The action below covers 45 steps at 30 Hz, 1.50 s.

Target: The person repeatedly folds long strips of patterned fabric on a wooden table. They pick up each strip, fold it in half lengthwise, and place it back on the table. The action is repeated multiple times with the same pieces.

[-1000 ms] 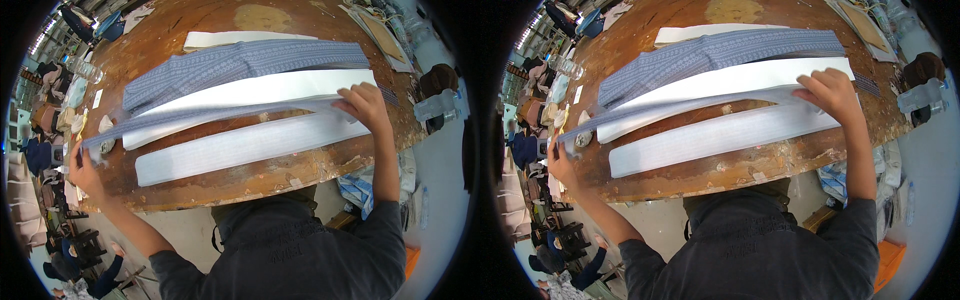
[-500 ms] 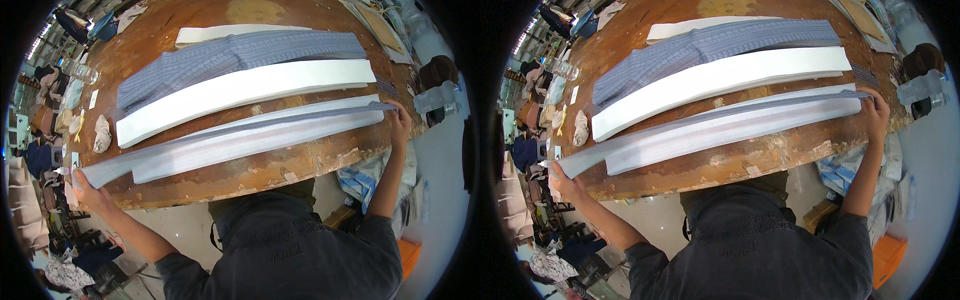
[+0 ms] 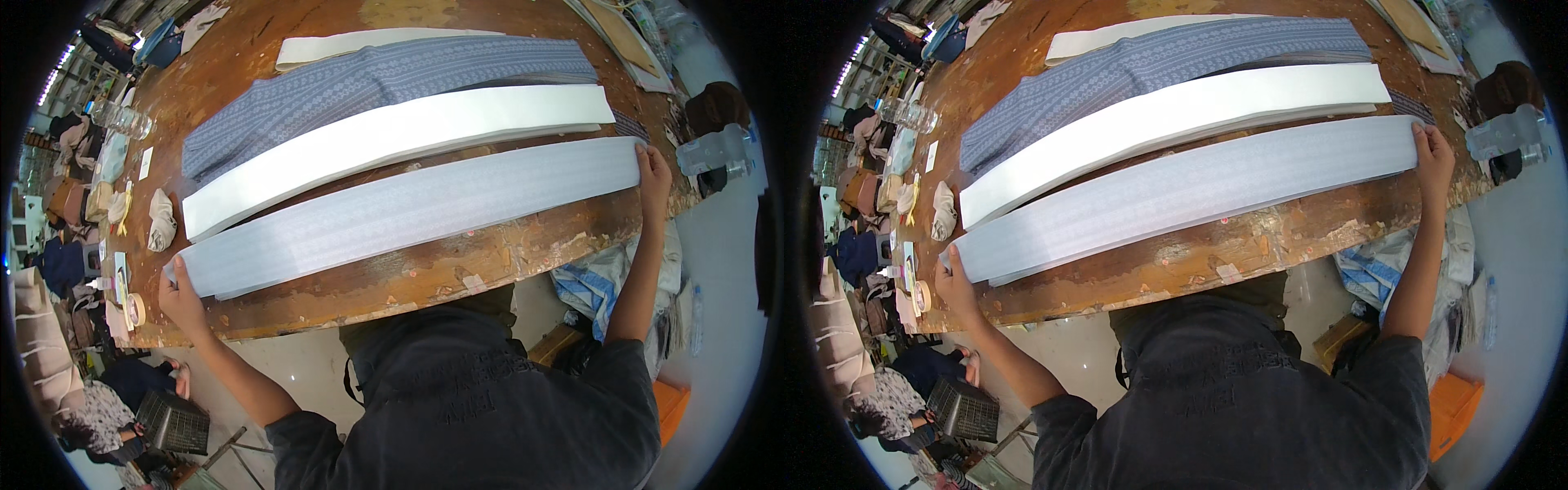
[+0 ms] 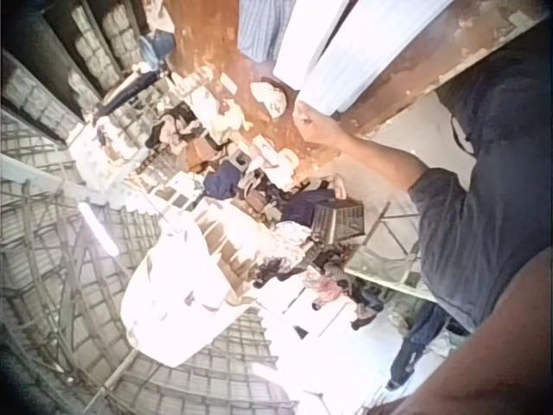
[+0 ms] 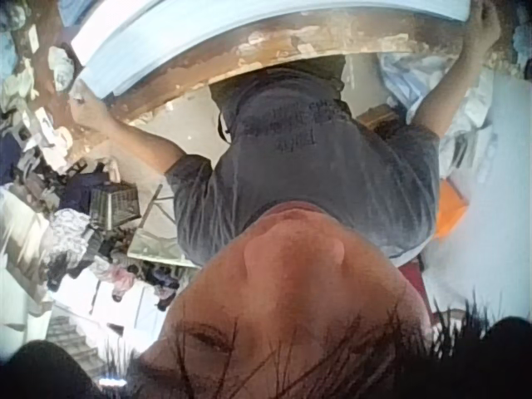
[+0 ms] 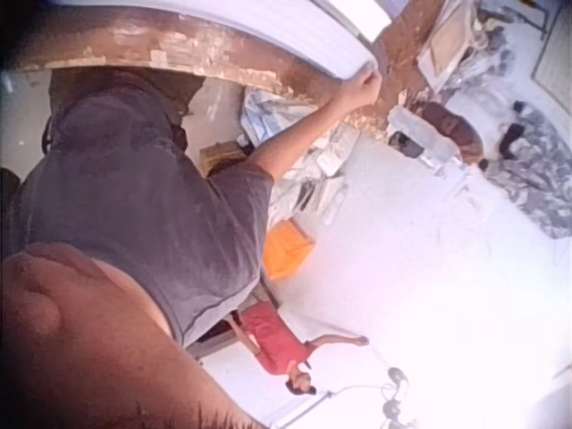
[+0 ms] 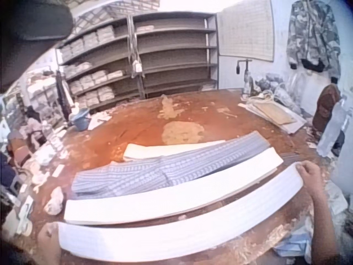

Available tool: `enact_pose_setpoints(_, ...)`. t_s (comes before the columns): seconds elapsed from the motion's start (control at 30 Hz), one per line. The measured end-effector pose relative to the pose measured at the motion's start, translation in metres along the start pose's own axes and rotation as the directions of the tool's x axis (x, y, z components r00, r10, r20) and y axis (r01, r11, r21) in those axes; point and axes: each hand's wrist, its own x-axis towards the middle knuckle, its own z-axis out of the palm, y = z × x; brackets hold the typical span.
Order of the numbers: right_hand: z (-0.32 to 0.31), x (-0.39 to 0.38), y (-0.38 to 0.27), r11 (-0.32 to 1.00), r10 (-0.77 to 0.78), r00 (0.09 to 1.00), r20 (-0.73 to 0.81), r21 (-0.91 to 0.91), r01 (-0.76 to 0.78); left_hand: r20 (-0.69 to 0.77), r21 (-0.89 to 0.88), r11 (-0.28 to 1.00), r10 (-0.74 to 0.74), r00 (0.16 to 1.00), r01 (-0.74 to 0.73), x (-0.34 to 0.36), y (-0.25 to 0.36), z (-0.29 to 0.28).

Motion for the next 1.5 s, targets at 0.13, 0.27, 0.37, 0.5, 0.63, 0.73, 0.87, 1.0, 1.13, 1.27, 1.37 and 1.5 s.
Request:
enact_pose_setpoints(0.13,0.010,-0.001,0.005,0.988,-0.098,0.995,0.016,-0.121,0.099,0.020,0.103,0.994,0.039,0.999,-0.041,-0.007,-0.003,0.006)
enact_pose_setpoints(0.27,0.017,-0.010,0.001,0.968,-0.109,0.994,0.011,-0.228,0.108,0.023,0.170,0.985,0.008,1.000,-0.012,-0.014,-0.004,0.014)
enact_pose_setpoints(0.37,0.020,-0.015,-0.001,0.962,-0.080,0.997,0.013,-0.260,0.080,0.029,0.184,0.983,0.021,0.999,-0.026,-0.019,-0.003,0.019)
enact_pose_setpoints(0.5,0.023,-0.017,0.001,0.958,-0.075,0.997,0.025,-0.277,0.079,0.040,0.225,0.974,0.026,0.999,-0.034,-0.023,-0.002,0.023)
enact_pose_setpoints(0.63,0.024,-0.017,0.003,0.948,-0.086,0.996,0.032,-0.306,0.092,0.048,0.253,0.966,0.037,0.998,-0.048,-0.025,-0.002,0.025)
enact_pose_setpoints(0.73,0.026,-0.016,0.004,0.946,-0.099,0.994,0.041,-0.307,0.107,0.045,0.274,0.961,0.010,0.999,-0.021,-0.025,-0.002,0.028)
enact_pose_setpoints(0.87,0.028,-0.016,0.004,0.938,-0.067,0.997,0.043,-0.339,0.078,0.058,0.329,0.942,0.056,0.997,-0.072,-0.027,-0.001,0.029)
enact_pose_setpoints(1.0,0.029,-0.018,0.002,0.924,-0.044,0.998,0.037,-0.379,0.054,0.092,0.382,0.922,0.020,0.996,-0.054,-0.028,-0.001,0.029)
enact_pose_setpoints(1.13,0.030,-0.019,0.001,0.934,-0.040,0.999,0.032,-0.354,0.049,0.126,0.463,0.885,-0.020,0.992,-0.041,-0.028,-0.004,0.029)
enact_pose_setpoints(1.27,0.026,-0.019,0.005,0.941,0.037,0.997,0.061,-0.337,-0.014,0.115,0.430,0.900,0.028,0.993,-0.075,-0.028,-0.010,0.032)
enact_pose_setpoints(1.37,0.023,-0.017,0.012,0.977,0.015,0.998,0.066,-0.212,0.000,0.089,0.420,0.904,0.053,0.995,-0.086,-0.030,-0.011,0.032)
enact_pose_setpoints(1.5,0.013,-0.019,0.017,0.985,0.012,0.997,0.079,-0.170,0.002,0.119,0.426,0.903,0.011,0.993,-0.061,-0.029,-0.012,0.033)
